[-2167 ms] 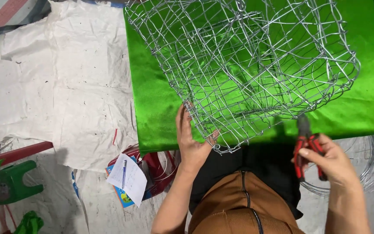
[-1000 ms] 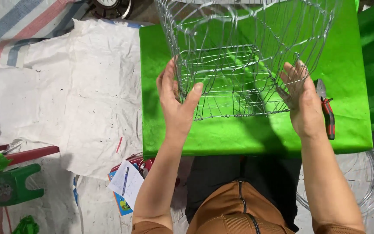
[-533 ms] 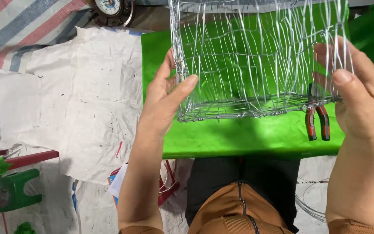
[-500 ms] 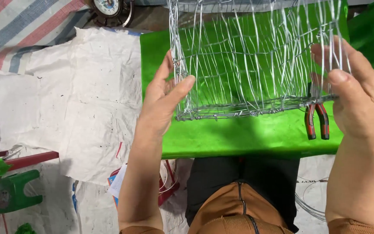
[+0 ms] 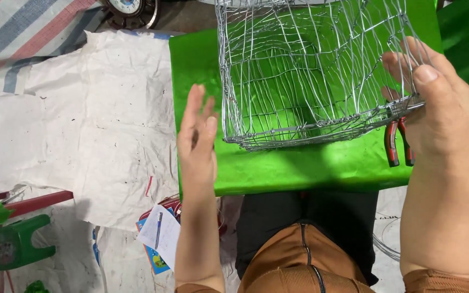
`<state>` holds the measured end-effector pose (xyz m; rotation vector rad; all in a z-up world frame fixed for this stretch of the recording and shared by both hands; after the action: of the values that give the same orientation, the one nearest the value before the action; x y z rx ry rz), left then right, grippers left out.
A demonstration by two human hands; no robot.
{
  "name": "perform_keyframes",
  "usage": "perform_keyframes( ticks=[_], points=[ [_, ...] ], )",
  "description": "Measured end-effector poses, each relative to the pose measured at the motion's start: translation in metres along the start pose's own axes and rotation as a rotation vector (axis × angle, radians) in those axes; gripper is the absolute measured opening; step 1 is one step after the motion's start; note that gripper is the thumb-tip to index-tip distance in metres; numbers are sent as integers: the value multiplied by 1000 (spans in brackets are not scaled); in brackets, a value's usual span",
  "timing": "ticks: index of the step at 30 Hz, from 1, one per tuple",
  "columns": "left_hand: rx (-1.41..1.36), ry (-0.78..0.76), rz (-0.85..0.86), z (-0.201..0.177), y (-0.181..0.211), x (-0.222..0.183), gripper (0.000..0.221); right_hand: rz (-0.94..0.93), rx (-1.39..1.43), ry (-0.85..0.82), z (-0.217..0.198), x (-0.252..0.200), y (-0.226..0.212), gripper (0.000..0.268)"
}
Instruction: The person is inspecting a wire mesh basket, rotating it to check for defects, and using pliers to trim off excess or sharp wire ends.
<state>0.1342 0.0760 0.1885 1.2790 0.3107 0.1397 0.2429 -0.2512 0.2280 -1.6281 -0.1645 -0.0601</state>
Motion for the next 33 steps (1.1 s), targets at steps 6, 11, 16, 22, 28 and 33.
perform_keyframes(
  ticks=[6, 11, 16, 22, 28, 33],
  points=[
    [424, 358, 621, 41, -50, -83, 38, -23, 5, 9, 2, -5, 3, 84],
    [445, 118, 514, 79, -73, -94, 47, 24, -13, 73, 6, -7, -1, 83],
    [512, 95, 509, 100, -75, -93, 57, 34, 6, 124, 5, -7, 3, 87],
    [560, 120, 512, 113, -70, -98, 62, -151, 19, 50, 5, -7, 2, 97],
    [530, 74, 476, 118, -71, -100, 66, -268, 13, -31, 7, -8, 1, 70],
    [540, 100, 464, 123, -70, -101, 63, -153, 57, 20, 7, -7, 4, 79]
  ],
)
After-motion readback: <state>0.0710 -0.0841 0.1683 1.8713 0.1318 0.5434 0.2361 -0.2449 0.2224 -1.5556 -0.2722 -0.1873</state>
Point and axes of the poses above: each hand's wrist, its own x-axis towards the middle knuckle, its own z-axis out of the palm, y = z × x, the point moved 4 cm from there along x, towards the middle knuckle, and after that the axes turned 15 degrees about -z, right-handed, at the moved point
